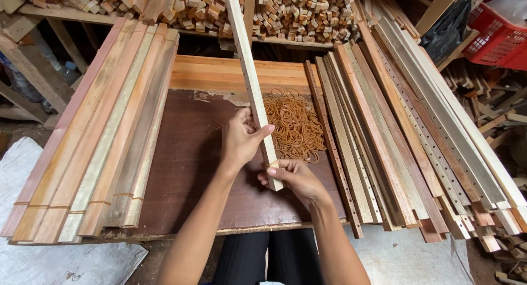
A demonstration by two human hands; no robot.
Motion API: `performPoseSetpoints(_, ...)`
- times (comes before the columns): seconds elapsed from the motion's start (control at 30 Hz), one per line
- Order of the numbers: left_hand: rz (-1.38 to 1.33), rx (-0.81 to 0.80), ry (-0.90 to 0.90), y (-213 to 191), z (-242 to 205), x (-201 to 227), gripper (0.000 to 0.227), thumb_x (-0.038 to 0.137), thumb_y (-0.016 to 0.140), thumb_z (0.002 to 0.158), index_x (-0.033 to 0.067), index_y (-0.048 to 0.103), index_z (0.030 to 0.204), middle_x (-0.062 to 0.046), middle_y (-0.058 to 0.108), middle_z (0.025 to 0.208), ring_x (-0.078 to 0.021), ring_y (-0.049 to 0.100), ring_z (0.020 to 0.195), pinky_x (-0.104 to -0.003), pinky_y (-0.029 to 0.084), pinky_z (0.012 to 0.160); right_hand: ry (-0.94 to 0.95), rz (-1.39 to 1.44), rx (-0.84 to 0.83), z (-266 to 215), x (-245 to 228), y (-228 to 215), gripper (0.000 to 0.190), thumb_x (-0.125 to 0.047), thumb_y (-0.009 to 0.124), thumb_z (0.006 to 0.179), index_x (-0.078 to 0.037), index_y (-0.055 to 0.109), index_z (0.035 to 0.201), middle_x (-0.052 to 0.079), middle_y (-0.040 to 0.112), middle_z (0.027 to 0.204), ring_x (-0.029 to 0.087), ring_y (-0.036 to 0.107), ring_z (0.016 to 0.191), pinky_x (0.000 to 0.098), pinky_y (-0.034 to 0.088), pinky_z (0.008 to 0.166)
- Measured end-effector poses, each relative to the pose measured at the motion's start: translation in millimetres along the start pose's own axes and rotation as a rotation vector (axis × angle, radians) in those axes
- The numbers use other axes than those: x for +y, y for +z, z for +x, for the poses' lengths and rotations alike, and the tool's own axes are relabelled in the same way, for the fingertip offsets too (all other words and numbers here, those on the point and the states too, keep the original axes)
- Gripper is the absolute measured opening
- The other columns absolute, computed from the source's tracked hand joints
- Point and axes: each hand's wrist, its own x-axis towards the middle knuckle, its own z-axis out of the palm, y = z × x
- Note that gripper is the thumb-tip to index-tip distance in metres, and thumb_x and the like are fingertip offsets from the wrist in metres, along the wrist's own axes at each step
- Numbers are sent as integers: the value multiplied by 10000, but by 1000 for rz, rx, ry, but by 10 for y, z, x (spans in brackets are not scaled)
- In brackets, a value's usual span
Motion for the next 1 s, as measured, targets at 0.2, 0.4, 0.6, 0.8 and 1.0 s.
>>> performPoseSetpoints(0.2, 31, -41, -26, 29, -80, 73, 618, 121, 912, 721, -104, 609, 1212, -228, 687, 950, -303, 744, 687, -376, 622, 558, -49, 152, 9, 57, -71, 124, 298, -170, 739, 890, 66, 705, 1069, 236, 768, 930, 266, 779, 808, 354, 651, 708)
performPoseSetpoints(0.4, 63, -64, -42, -48, -40, -22, 593, 147, 914, 720, -64, 634, 1198, -197, 705, 940, -262, 742, 660, -345, 607, 541, 13, 124, -31, -10, -10, 134, 280, -190, 735, 901, 52, 733, 1041, 214, 776, 881, 260, 781, 775, 355, 651, 706)
performPoseSetpoints(0.6, 84, -99, -33, -31, -59, 61, 582, 103, 895, 719, -86, 626, 1200, -236, 693, 958, -314, 748, 681, -376, 609, 555, 44, 272, -89, 41, 47, 120, 423, -198, 646, 954, 124, 650, 1228, 263, 756, 1050, 270, 766, 916, 378, 642, 816)
performPoseSetpoints(0.8, 141, -137, -69, -36, -164, 196, 553, 76, 887, 717, -88, 635, 1181, -234, 707, 951, -304, 751, 664, -379, 618, 552, 28, 165, -149, 1, 71, 99, 428, -195, 658, 947, 88, 643, 1268, 257, 755, 1076, 281, 766, 946, 387, 646, 811)
performPoseSetpoints(1.0, 444, -303, -202, -41, -297, 441, 623, 179, 879, 687, -1, 668, 1244, -216, 726, 1134, -376, 752, 920, -458, 598, 738, -212, -53, 9, 181, -459, 65, 668, -405, 513, 1024, 50, 432, 1506, 294, 582, 1416, 399, 600, 1281, 526, 499, 1041)
